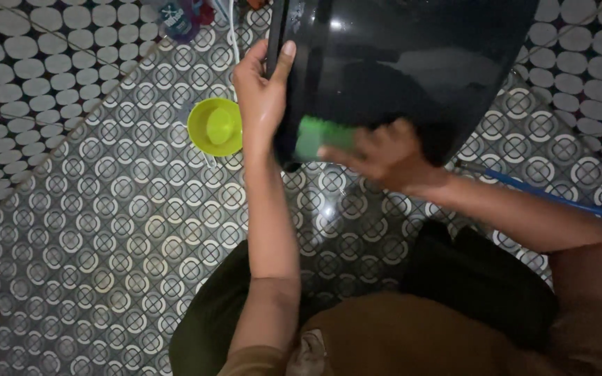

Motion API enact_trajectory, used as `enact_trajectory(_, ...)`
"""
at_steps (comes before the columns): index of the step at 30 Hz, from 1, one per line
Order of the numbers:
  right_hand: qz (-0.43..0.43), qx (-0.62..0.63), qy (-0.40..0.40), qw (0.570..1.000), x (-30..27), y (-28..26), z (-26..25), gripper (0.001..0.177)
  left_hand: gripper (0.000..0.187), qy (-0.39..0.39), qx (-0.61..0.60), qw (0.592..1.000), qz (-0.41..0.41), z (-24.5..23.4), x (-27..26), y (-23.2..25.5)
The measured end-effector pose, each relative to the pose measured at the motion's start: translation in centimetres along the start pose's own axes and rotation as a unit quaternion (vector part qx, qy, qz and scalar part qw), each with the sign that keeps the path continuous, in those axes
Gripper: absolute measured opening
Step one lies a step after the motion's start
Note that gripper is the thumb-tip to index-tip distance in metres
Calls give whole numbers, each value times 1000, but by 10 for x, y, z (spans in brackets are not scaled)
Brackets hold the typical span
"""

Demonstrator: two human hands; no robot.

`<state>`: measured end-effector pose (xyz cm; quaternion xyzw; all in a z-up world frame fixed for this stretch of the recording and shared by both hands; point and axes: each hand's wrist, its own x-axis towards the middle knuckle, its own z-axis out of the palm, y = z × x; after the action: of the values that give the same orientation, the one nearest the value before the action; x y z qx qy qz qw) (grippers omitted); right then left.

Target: The person fills a black plastic basin with water from a blue hose, then scrubs the interior and exterior surfaces with a green sponge. The person repeatedly rinses the sponge and continues scrubbing the basin while seated on the floor.

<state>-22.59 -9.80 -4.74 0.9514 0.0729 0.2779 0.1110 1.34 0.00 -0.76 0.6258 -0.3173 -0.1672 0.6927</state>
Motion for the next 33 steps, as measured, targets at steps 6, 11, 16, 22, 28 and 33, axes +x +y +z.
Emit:
enact_trajectory(6,-128,10,-92,987,-23,-43,54,67,25,12,14,1000,1,-3,3,-2)
enact_trajectory(11,-64,77,-38,994,24,-29,7,61,24,2,30,999,37,-4,2,-5)
enact_trajectory(16,-66,72,-57,994,14,-33,24,64,26,7,-29,1000,-6,-10,6,-9)
enact_trajectory(22,-157,-22,-163,974,-52,-51,71,75,25,-5,19,1000,10,-8,3,-4)
enact_trajectory(28,23,0,-34,999,8,-5,-38,57,24,6,-5,1000,-14,-12,5,-4)
enact_trajectory(33,8,-35,20,999,-6,0,-14,54,22,-4,-34,999,-4,-11,3,0)
